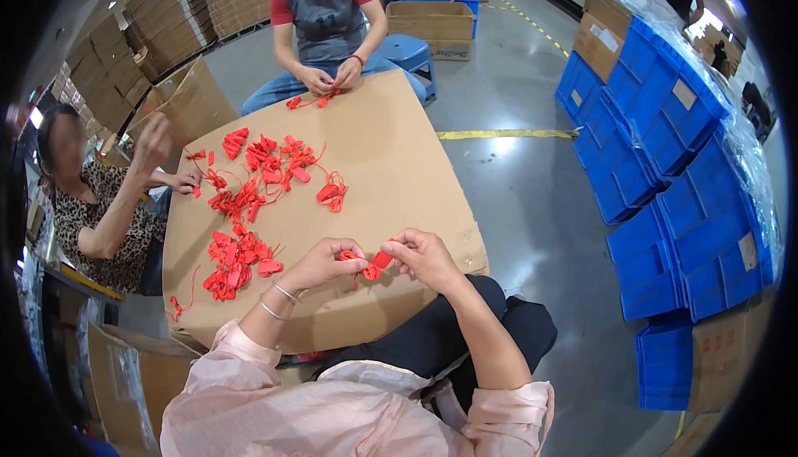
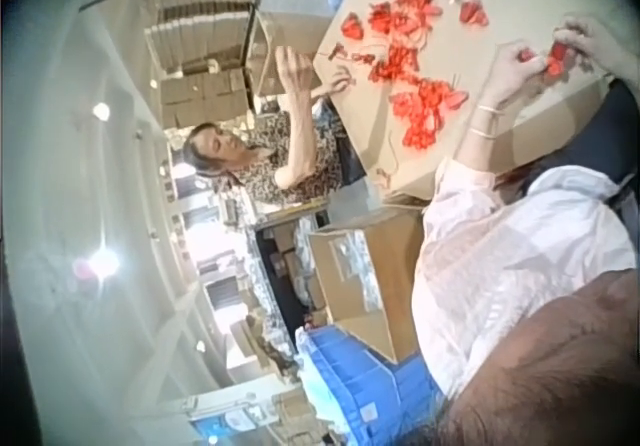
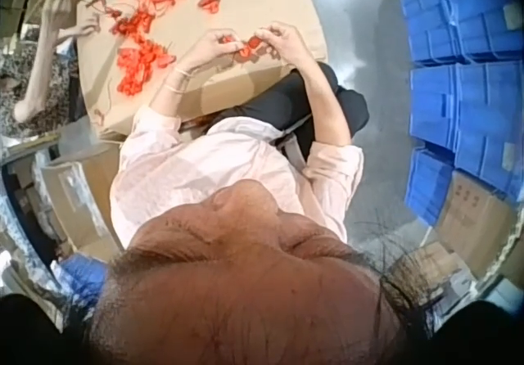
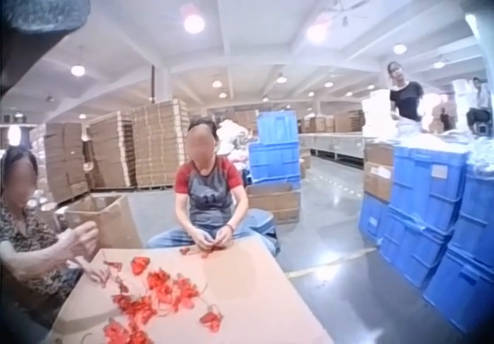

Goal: Tying strings onto small red product labels at a factory workstation.

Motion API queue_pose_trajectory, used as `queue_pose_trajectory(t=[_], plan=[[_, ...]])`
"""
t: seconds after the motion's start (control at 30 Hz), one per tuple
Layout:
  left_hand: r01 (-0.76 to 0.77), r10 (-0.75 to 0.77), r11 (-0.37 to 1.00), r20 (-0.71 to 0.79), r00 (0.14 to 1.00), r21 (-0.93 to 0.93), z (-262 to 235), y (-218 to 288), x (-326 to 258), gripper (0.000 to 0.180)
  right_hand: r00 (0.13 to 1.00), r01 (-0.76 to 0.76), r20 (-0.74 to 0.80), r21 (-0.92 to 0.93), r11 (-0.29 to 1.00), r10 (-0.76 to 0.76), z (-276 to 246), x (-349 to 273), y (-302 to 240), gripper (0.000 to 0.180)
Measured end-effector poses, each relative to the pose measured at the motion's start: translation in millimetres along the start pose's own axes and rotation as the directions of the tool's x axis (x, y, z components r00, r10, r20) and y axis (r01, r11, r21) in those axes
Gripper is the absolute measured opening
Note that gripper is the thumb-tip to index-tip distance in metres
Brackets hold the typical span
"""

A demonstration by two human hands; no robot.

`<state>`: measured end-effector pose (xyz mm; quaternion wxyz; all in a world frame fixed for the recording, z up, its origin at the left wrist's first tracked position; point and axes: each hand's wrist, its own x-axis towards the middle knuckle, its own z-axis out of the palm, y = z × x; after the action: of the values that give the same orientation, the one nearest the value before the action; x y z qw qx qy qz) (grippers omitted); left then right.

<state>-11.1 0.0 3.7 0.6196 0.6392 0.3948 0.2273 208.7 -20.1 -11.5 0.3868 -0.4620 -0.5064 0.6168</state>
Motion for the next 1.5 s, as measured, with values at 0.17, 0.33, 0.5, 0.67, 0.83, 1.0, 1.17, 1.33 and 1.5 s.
queue_pose_trajectory(t=[0.17,0.33,0.5,0.67,0.83,1.0,1.17,1.33,1.5], plan=[[-0.018,0.016,0.988,0.015,1.000,0.153,-1.0,-3.4,-7.0,0.015,0.998,0.045,0.035,-0.064,0.997,-0.043,6.5,-2.1,-2.6,0.022],[-0.027,0.031,0.988,-0.022,0.999,0.152,6.0,-6.1,-17.8,0.017,0.986,0.148,0.099,-0.145,0.978,-0.135,14.3,-6.2,-0.4,0.020],[-0.134,0.136,0.990,-0.044,0.990,0.054,7.1,-24.8,-25.1,0.022,0.972,0.231,0.097,-0.200,0.952,-0.215,24.8,-6.9,6.1,0.020],[-0.039,0.046,0.991,-0.049,0.998,0.125,-3.6,-13.7,-48.1,0.018,0.981,-0.040,0.192,-0.015,0.999,0.042,45.3,-8.2,20.0,0.019],[-0.067,0.229,0.869,-0.279,0.933,0.490,-41.7,-4.0,-85.3,0.022,0.963,-0.041,0.264,-0.026,0.999,0.046,68.8,-10.7,22.9,0.022],[0.163,0.459,0.355,-0.324,0.827,0.920,-88.8,-9.4,-100.0,0.014,0.958,-0.096,0.258,-0.132,0.987,0.128,65.3,-9.1,22.6,0.021],[0.271,0.661,0.174,-0.316,0.681,0.947,-92.2,-34.5,-90.3,0.024,0.960,-0.087,0.248,-0.191,0.978,0.133,67.3,-7.1,24.8,0.022],[0.281,0.549,0.291,-0.401,0.734,0.914,-101.3,-48.3,-104.9,0.030,0.976,0.175,0.195,-0.415,0.893,-0.101,73.7,16.8,24.3,0.019],[0.255,0.543,0.340,-0.410,0.733,0.905,-111.0,-56.1,-118.0,0.031,0.859,0.447,0.225,-0.767,0.461,-0.460,91.9,64.9,4.5,0.022]])
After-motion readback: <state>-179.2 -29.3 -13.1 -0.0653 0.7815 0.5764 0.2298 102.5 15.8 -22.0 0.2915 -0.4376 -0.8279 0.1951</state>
